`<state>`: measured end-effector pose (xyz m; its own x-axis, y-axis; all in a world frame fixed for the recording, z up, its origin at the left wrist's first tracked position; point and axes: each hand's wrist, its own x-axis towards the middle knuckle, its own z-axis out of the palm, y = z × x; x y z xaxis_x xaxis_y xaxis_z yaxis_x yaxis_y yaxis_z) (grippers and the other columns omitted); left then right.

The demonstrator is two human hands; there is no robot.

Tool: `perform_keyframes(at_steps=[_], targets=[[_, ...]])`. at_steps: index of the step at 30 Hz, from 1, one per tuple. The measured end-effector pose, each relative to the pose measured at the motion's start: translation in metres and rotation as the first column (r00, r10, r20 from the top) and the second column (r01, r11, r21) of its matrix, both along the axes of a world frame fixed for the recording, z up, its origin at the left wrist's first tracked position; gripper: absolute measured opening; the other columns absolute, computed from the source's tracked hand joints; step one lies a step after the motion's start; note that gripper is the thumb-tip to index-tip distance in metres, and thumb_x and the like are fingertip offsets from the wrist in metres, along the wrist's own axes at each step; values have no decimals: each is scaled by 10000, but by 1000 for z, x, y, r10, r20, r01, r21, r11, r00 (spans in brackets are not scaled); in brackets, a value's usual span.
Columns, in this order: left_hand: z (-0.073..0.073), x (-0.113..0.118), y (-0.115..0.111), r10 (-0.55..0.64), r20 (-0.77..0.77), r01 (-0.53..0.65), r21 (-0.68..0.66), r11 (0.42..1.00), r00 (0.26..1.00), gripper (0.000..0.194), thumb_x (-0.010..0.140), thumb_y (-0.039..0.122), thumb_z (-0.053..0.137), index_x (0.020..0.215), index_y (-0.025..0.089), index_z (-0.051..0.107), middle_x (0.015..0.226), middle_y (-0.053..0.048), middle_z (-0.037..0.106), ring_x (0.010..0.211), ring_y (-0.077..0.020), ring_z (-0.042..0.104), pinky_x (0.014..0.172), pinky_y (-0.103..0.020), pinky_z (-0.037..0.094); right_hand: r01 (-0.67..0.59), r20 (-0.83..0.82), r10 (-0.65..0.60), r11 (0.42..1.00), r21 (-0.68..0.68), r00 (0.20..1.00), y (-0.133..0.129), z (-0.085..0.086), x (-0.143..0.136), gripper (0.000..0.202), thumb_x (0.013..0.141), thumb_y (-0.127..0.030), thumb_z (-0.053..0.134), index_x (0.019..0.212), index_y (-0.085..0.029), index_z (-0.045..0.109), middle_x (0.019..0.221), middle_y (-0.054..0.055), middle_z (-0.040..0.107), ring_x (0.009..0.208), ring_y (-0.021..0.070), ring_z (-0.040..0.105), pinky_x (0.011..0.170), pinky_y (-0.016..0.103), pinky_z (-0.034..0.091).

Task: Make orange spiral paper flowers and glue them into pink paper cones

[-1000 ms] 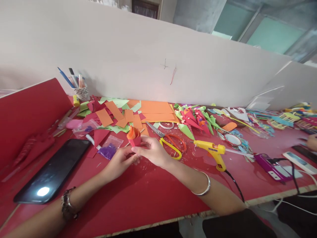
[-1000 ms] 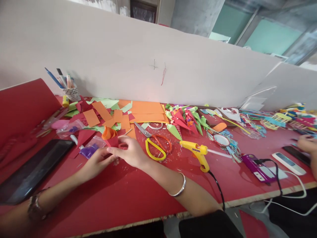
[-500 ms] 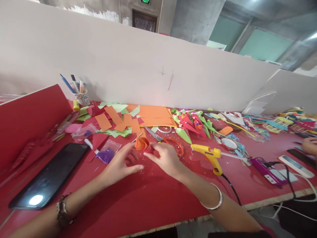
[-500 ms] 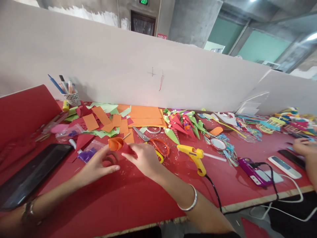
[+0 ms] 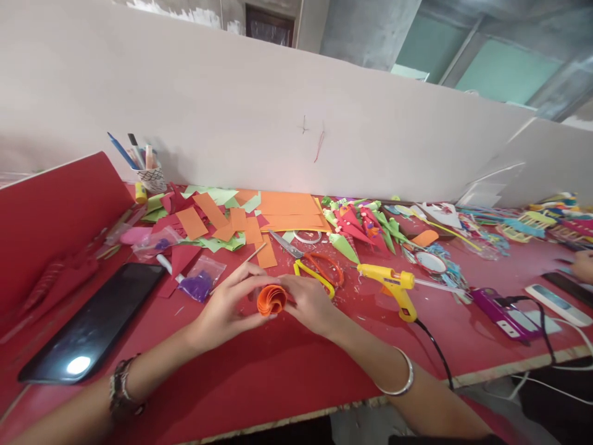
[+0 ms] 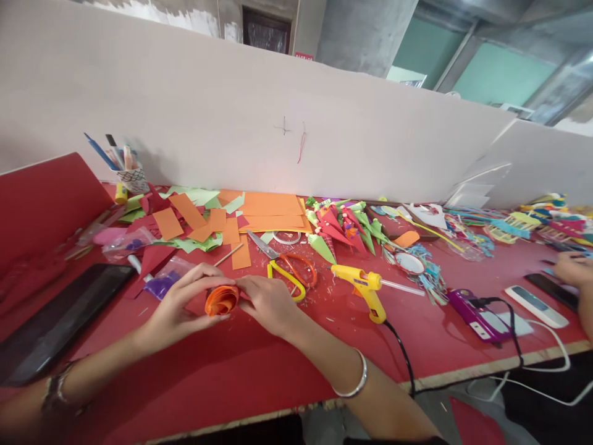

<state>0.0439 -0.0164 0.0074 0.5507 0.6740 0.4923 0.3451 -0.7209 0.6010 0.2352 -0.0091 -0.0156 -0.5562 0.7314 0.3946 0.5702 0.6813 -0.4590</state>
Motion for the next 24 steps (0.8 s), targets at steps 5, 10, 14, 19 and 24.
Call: perform_keyframes(at_steps=[5,10,14,19,24], targets=[[1,4,2,-92,-71,96,46,994,993,386,759,223,591,1128,251,483,971,-50,460,907,-169,474,780,-283,447,-40,27,41,999,-16,999,-2,-1,-5,152,816,-226,464,951,-192,526,928,60,632,822,184,588,670,286,440],[9,10,9,-201,-133,204,6,979,970,289,742,308,610,1011,221,552,963,-53,489,882,-167,487,776,-274,437,-136,34,138,989,-57,990,-2,-2,-6,90,797,-252,482,830,-194,543,817,51,614,720,185,570,619,281,443],[14,15,10,-204,-181,208,1,978,962,174,758,313,583,864,182,537,912,-46,513,814,-157,479,741,-271,412,-166,-75,159,980,-108,984,-2,-10,-6,148,828,-325,439,859,-208,524,837,54,609,718,185,557,638,288,449],[14,17,11,-200,-177,199,-22,980,964,162,781,301,540,858,172,480,882,-49,513,803,-163,463,736,-288,402,-214,-152,192,965,-149,970,-4,-18,-9,237,832,-387,410,939,-190,490,900,63,594,758,176,550,662,282,456],[14,21,11,-215,-101,207,-87,975,971,218,734,289,604,877,175,486,872,-41,517,821,-167,473,751,-299,407,-230,-130,205,947,-225,970,-7,-21,-12,180,842,-306,368,863,-169,483,827,57,584,720,166,550,635,276,463]])
